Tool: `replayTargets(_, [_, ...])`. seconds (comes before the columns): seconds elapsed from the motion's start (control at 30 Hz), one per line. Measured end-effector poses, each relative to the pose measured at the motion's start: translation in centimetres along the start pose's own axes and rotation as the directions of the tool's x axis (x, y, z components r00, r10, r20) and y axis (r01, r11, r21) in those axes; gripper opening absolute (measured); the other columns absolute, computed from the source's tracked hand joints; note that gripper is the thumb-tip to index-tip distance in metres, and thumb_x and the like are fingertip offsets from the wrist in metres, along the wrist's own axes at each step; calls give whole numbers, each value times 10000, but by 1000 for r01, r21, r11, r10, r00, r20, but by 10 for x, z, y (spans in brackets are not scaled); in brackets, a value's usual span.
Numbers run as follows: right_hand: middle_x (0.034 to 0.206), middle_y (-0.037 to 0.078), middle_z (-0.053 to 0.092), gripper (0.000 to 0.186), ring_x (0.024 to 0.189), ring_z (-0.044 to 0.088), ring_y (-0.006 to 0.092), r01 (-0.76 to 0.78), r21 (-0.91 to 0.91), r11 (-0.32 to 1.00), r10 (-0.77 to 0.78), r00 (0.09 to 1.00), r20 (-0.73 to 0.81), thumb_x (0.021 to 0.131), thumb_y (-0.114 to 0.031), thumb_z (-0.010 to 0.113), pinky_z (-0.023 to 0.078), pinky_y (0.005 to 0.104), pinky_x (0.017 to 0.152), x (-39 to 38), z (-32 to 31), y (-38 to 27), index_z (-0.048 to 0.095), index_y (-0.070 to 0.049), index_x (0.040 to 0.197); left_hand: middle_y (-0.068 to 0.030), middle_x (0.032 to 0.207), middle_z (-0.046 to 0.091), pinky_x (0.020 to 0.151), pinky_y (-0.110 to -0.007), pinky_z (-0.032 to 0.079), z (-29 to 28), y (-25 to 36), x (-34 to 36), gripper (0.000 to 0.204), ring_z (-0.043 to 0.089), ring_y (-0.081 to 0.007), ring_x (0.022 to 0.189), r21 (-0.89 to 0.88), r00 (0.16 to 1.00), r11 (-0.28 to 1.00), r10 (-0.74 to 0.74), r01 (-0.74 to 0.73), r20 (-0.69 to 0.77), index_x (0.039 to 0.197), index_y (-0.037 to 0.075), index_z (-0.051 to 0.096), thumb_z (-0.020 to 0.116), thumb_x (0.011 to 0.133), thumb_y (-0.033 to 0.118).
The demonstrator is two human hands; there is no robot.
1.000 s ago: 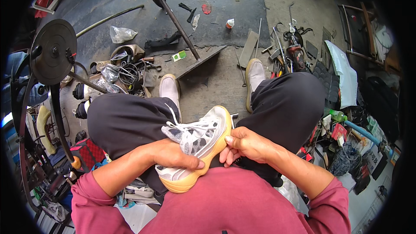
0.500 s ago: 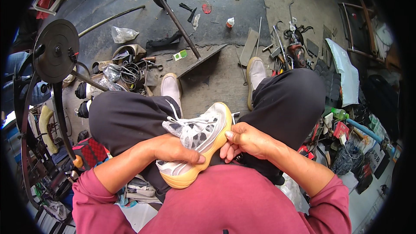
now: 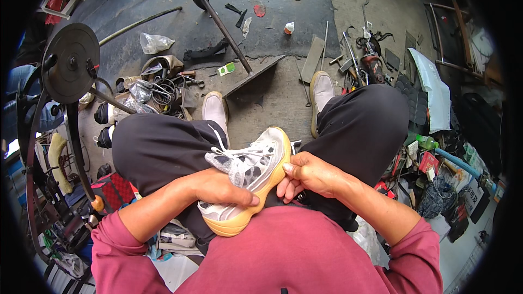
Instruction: The person applies glue to the sole of a white sneaker and uses a metal hook tool to press and align the sole to the upper. They repeatedly apply glue and press the sole along the edge, working on one shoe at a time.
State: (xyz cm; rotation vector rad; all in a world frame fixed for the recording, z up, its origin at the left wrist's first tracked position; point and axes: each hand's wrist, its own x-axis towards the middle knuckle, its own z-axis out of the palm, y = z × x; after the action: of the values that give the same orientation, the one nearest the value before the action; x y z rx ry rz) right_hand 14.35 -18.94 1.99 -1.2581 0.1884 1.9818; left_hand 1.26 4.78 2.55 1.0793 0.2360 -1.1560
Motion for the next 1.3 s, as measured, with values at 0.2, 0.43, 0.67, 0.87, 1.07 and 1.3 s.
replayTargets(0.2, [979, 173, 731, 431, 749, 684, 187, 28, -39, 999, -28, 1000, -14, 1163, -243, 345, 614, 348, 763, 1, 1, -3, 614, 75, 1275, -66, 1067, 709, 869, -330, 535, 4, 0, -3, 416, 626, -161, 971, 52, 1000, 998, 19, -18, -24, 1261, 0, 658, 759, 955, 263])
replayTargets(0.43, [957, 142, 751, 398, 759, 703, 168, 60, -74, 995, -61, 998, -19, 1165, -292, 370, 589, 314, 773, 6, 2, -8, 621, 16, 1192, -57, 1037, 699, 870, -330, 529, 7, -7, -2, 383, 619, -159, 955, -7, 999, 999, 32, -32, -33, 1220, 7, 668, 757, 955, 268])
replayTargets(0.67, [941, 144, 752, 392, 743, 695, 163, 45, -122, 991, -49, 998, -29, 1168, -275, 355, 582, 307, 750, 13, 4, -14, 611, 22, 1182, -47, 1010, 692, 861, -331, 524, 8, -10, -4, 324, 614, -161, 934, -37, 997, 997, 62, -64, -47, 1168, 18, 679, 746, 958, 255])
replayTargets(0.87, [923, 149, 739, 402, 684, 666, 172, 34, -155, 987, -42, 998, -48, 1159, -208, 351, 604, 338, 731, 15, 7, -16, 623, 77, 1240, -34, 866, 671, 766, -333, 511, 8, -14, -3, 259, 609, -157, 805, 38, 988, 992, 124, -121, -89, 1016, 27, 695, 707, 955, 279])
replayTargets(1.07, [929, 136, 741, 393, 705, 675, 153, 121, -110, 987, -125, 992, -29, 1154, -219, 392, 598, 313, 734, 10, 2, -9, 642, 75, 1231, -26, 857, 675, 748, -317, 511, 10, -7, -8, 225, 603, -140, 807, 34, 991, 991, 128, -127, -29, 1053, 43, 680, 732, 975, 247])
replayTargets(1.3, [1038, 128, 730, 504, 846, 691, 163, 233, 15, 972, -234, 972, 29, 1124, -416, 465, 599, 317, 784, -1, -6, -2, 646, 37, 1250, -37, 907, 682, 764, -319, 523, 25, -9, -13, 253, 607, -145, 826, 79, 972, 973, 222, -216, -78, 1093, 38, 669, 745, 974, 248])
